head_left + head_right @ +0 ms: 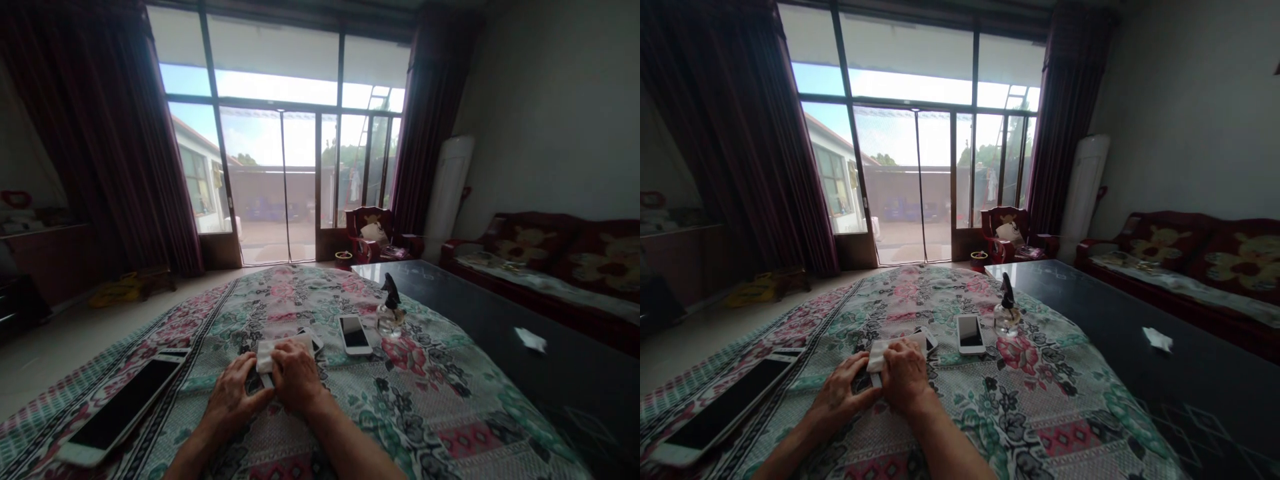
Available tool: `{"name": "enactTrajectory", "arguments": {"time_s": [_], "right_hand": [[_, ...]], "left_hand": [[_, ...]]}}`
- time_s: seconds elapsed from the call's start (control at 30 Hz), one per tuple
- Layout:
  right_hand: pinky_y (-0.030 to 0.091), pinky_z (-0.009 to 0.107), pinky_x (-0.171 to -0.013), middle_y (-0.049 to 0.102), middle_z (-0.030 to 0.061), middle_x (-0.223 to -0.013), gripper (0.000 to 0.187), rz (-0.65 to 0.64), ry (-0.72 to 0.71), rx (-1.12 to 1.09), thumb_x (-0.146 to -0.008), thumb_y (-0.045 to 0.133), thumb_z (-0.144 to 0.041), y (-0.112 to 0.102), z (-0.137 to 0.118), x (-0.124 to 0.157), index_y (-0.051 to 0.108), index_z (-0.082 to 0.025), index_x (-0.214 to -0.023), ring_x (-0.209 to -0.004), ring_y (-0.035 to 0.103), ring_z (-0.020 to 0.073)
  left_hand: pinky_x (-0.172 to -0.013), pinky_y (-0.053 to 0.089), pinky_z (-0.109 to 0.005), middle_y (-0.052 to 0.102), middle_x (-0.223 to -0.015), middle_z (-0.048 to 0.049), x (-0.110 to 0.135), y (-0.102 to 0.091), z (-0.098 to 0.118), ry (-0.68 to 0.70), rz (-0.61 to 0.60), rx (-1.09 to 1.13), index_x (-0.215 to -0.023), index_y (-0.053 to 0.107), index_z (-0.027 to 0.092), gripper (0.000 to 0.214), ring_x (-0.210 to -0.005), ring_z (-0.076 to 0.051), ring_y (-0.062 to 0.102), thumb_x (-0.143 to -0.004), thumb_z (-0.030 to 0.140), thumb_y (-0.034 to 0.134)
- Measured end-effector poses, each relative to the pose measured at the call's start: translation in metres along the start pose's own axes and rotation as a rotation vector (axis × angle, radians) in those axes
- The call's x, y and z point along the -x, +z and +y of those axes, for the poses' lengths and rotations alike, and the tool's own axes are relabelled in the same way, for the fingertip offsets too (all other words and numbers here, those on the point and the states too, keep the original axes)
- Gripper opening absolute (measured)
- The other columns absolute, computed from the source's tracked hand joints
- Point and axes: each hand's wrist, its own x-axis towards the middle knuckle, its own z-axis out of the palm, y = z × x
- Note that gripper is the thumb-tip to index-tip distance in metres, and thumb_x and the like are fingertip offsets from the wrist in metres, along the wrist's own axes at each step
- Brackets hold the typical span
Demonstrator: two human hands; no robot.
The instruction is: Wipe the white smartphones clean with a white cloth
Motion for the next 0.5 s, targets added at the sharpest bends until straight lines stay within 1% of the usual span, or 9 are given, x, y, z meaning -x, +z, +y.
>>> {"name": "enactTrajectory", "arguments": {"time_s": [0.1,0.27,0.37,0.5], "right_hand": [[0.037,0.03,-0.096,0.067,0.0029,-0.105,0.017,0.015,0.011,-0.023,-0.084,0.052,-0.02,0.001,0.002,0.0,0.069,-0.022,-0.089,-0.104,0.056,0.0188],[0.036,0.031,-0.098,0.066,0.0041,-0.11,0.02,0.1,0.152,0.015,-0.084,0.051,-0.02,0.001,0.02,-0.005,0.068,-0.022,-0.094,-0.106,0.056,0.0199],[0.034,0.033,-0.101,0.066,0.0051,-0.112,0.022,0.146,0.231,0.034,-0.085,0.05,-0.02,-0.001,0.032,-0.008,0.068,-0.022,-0.098,-0.109,0.055,0.0213],[0.035,0.031,-0.1,0.066,0.0057,-0.114,0.022,0.187,0.328,0.048,-0.085,0.049,-0.018,-0.004,0.044,-0.009,0.068,-0.021,-0.096,-0.111,0.055,0.021]], "left_hand": [[-0.107,0.038,-0.045,0.058,-0.132,-0.0136,0.0,0.0,0.0,0.007,-0.006,-0.005,-0.117,0.062,0.016,0.058,-0.127,-0.031,0.048,-0.069,0.048,0.066],[-0.108,0.037,-0.045,0.054,-0.136,-0.016,-0.001,0.0,-0.001,-0.017,-0.025,-0.036,-0.119,0.06,0.012,0.06,-0.13,-0.032,0.046,-0.07,0.046,0.064],[-0.108,0.037,-0.045,0.055,-0.136,-0.0162,-0.001,-0.002,0.001,-0.02,-0.032,-0.04,-0.118,0.061,0.012,0.06,-0.129,-0.032,0.047,-0.069,0.047,0.064],[-0.109,0.036,-0.046,0.056,-0.135,-0.0162,-0.001,-0.003,0.002,-0.017,-0.037,-0.046,-0.115,0.062,0.012,0.057,-0.13,-0.033,0.046,-0.069,0.046,0.064]]}}
